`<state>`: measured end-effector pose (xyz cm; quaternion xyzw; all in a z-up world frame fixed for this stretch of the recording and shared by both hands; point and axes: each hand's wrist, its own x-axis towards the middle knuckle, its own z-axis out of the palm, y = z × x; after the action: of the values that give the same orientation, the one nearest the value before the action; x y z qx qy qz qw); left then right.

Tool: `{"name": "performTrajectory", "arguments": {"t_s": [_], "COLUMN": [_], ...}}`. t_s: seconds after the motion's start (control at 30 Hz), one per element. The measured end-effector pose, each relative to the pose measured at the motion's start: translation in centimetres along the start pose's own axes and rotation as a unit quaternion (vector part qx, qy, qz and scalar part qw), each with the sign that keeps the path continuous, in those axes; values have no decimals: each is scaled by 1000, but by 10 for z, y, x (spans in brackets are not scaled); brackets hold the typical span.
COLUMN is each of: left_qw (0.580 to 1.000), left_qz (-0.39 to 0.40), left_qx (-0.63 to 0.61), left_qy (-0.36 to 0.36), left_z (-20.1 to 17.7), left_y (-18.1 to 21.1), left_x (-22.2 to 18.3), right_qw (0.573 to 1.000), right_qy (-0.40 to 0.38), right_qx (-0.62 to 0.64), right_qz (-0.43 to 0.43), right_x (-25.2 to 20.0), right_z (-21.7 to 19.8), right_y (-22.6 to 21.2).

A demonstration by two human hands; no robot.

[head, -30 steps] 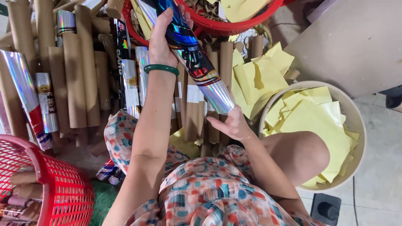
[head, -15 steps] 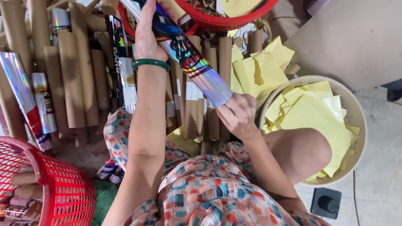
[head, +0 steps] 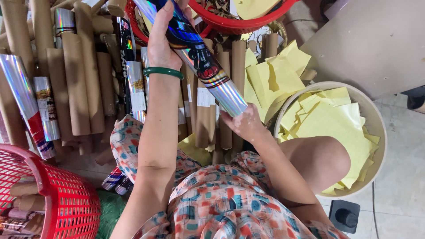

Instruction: The person is wrapping decorative film rolls with protective paper and applying labels while sitting on the floor of a production area.

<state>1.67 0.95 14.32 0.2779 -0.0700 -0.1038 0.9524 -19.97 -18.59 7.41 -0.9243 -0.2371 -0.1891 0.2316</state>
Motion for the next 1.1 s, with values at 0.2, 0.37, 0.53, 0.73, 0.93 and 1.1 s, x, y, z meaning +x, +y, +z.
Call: {"name": "performTrajectory", "arguments": {"t_s": [0.2,0.37,0.53,0.73,0.93,1.1], "left_qw": [999,997,983,996,999,1000], "left_qz": [-27,-25,51,-17,17,-1], "left_qx": [1,-54,-63,-48,40,2], "left_qy": [-41,-53,-165,-70,31,8], "left_z": [-15,-19,-1,-4,-1,-9], "left_y": [-4,-18,-22,-25,-31,-30], "left_x": [7,3,-7,5,0,1], "right_qw": [872,647,317,763,784,541], "right_qy": [-82,-94,-63,19,16,-42], "right_qx": [437,721,937,635,579,802], "right_qz": [203,231,132,119,222,251], "right_x": [10,-25,-51,3,-25,-43], "right_z": [-20,6,40,-19,25,33], "right_y": [-19,-2,-4,-31,-3,12]}}
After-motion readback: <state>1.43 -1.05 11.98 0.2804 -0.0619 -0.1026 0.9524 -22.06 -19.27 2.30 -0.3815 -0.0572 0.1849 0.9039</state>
